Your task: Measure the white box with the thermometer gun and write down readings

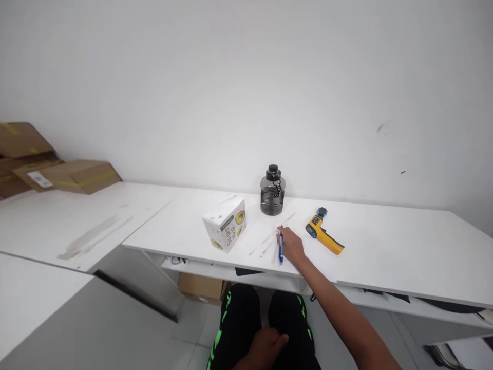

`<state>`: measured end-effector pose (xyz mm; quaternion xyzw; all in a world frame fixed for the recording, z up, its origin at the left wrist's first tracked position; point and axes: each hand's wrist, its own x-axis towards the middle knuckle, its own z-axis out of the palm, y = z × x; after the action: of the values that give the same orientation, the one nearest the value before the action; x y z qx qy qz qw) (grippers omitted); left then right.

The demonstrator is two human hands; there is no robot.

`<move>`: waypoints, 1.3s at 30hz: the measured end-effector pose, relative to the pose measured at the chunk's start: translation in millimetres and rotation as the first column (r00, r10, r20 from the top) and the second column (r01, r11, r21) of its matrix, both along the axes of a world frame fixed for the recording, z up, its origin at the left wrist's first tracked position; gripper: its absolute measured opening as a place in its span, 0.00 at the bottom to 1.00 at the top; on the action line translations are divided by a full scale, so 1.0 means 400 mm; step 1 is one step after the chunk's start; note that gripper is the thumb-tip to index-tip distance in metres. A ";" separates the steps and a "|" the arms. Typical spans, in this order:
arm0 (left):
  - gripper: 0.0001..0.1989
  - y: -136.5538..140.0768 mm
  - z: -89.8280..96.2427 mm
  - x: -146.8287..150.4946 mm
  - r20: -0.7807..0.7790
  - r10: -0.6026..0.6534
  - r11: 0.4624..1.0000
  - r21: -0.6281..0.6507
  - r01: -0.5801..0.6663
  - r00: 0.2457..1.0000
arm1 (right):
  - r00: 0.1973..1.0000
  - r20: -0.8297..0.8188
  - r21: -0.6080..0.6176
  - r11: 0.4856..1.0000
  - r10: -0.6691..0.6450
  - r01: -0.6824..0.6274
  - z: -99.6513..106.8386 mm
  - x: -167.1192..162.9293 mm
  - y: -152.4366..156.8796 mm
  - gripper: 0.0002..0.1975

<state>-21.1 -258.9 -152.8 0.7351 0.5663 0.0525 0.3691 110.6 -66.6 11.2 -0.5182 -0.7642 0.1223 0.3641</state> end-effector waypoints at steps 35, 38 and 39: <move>0.29 0.276 0.679 -0.205 0.959 0.278 0.734 -0.177 -0.656 0.051 | 0.742 -0.539 -0.358 0.906 -0.398 0.226 0.294 0.208 -0.094 0.16; 0.30 0.268 0.687 -0.195 0.965 0.258 0.749 -0.164 -0.642 0.055 | 0.810 -0.509 -0.224 0.953 -0.293 0.204 0.367 0.145 -0.210 0.17; 0.30 0.266 0.687 -0.195 0.966 0.251 0.748 -0.151 -0.647 0.064 | 0.842 -0.481 -0.208 0.965 -0.244 0.161 0.380 0.128 -0.244 0.16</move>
<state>-99.2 -152.5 121.9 0.3723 0.4021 0.6922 0.4696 161.9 -164.2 163.2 -0.5737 -0.5715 0.2745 0.5186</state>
